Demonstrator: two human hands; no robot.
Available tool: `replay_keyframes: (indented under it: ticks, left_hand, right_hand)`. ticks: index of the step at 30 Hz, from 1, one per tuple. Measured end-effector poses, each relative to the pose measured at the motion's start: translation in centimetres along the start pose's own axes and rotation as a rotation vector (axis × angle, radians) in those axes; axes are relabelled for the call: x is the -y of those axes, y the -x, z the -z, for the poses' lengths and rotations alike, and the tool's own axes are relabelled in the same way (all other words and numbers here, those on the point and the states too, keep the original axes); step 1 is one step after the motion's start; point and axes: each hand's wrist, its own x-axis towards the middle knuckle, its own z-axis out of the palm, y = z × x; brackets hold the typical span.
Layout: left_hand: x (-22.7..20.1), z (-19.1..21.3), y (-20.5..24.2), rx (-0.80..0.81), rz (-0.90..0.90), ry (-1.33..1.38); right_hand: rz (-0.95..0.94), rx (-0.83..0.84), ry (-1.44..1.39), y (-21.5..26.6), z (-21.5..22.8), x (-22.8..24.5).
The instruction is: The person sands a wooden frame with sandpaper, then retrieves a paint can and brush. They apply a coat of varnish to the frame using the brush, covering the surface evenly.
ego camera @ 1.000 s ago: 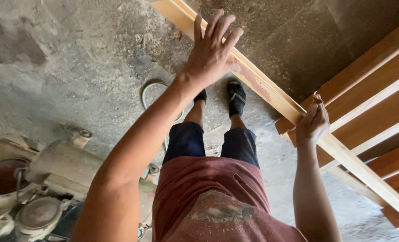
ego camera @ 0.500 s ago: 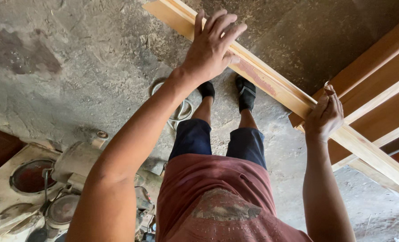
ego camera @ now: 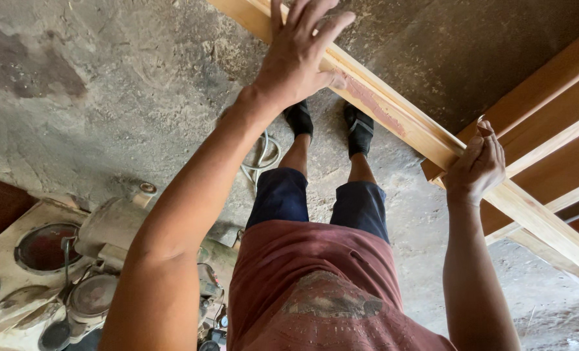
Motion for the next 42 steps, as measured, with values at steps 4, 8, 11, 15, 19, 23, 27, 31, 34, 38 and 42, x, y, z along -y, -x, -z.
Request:
replay_keyframes:
  ticks: [4, 8, 11, 15, 19, 23, 27, 31, 34, 38, 42]
  left_hand:
    - [0.1, -0.5, -0.3, 0.012, 0.086, 0.161]
    - [0.6, 0.0, -0.8, -0.088, -0.042, 0.202]
    - [-0.1, 0.1, -0.3, 0.055, -0.129, 0.071]
    - [-0.5, 0.4, -0.6, 0.235, -0.132, 0.135]
    - [0.2, 0.6, 0.2, 0.222, -0.229, 0.131]
    - [0.5, 1.1, 2.6, 0.203, -0.337, -0.047]
    - [-0.5, 1.0, 5.0, 0.196, -0.317, -0.113]
    - [-1.4, -0.5, 6.8, 0.126, -0.296, -0.337]
    - [-0.8, -1.0, 7.8, 0.107, -0.278, -0.507]
    - [0.6, 0.0, 8.5, -0.013, -0.106, -0.338]
    - [-2.7, -0.3, 8.8, -0.071, 0.109, -0.121]
  right_hand:
    - [0.007, -0.005, 0.022, 0.0, -0.2, -0.3]
    - [0.012, -0.023, 0.046, -0.4, -0.6, -0.6]
    - [0.009, -0.018, 0.048, 0.2, -0.4, -0.8]
    - [0.016, -0.021, 0.03, 0.2, -0.3, -0.6]
    - [0.017, -0.02, 0.044, 0.1, -0.4, -0.7]
    - [0.029, -0.03, 0.038, 0.1, -0.5, -1.0]
    - [0.028, -0.024, 0.046, 0.2, -0.5, -1.1]
    - [0.034, -0.03, 0.053, 0.3, -0.6, -1.1]
    - [0.027, -0.027, 0.042, 0.1, -0.8, -1.3]
    - [0.025, -0.033, 0.052, 0.2, -0.9, -1.8]
    - [0.034, -0.038, 0.048, 0.4, -0.6, -1.3]
